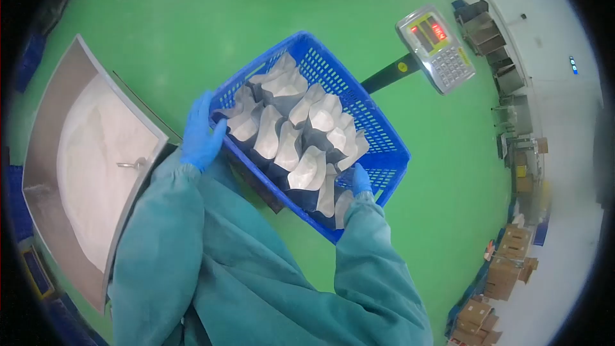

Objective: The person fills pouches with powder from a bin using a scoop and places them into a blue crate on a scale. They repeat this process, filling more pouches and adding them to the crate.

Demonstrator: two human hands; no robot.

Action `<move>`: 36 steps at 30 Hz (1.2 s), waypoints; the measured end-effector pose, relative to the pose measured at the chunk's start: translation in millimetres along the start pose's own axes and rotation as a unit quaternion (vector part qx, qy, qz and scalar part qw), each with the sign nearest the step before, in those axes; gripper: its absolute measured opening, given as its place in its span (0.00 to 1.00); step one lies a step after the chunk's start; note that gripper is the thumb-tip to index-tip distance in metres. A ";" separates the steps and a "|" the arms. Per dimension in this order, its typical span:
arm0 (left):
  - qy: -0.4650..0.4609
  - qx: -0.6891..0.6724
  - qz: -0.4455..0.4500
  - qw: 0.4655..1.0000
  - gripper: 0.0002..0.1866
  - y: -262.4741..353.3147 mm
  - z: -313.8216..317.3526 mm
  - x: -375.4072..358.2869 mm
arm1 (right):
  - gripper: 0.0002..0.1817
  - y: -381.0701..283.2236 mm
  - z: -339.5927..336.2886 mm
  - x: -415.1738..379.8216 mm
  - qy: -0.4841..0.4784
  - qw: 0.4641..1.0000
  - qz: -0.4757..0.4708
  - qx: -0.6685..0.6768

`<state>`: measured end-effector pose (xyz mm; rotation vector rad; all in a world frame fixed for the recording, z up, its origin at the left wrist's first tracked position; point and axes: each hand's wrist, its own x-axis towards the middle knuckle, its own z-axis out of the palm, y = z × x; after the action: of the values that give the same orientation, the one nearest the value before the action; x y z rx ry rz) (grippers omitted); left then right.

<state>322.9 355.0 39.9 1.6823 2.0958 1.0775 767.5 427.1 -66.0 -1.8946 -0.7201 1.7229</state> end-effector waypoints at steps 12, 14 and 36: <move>-0.008 -0.486 -0.114 0.866 0.34 28.4 -115.8 -116.4 | 0.21 -31.7 317.7 -262.6 -0.274 0.797 -0.537 0.023; -0.017 -0.725 -0.141 0.674 0.34 -57.8 -93.2 -135.0 | 0.24 -14.5 384.7 -302.5 -0.287 0.803 -0.490 -0.181; 0.026 0.132 -0.424 0.896 0.26 -198.6 -282.0 -339.4 | 0.29 65.0 611.0 -182.5 -0.421 0.280 -0.338 -0.794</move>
<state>110.0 -79.0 18.3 0.6203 2.6674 0.5643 150.6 256.8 -31.1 -0.1261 -3.8475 0.7547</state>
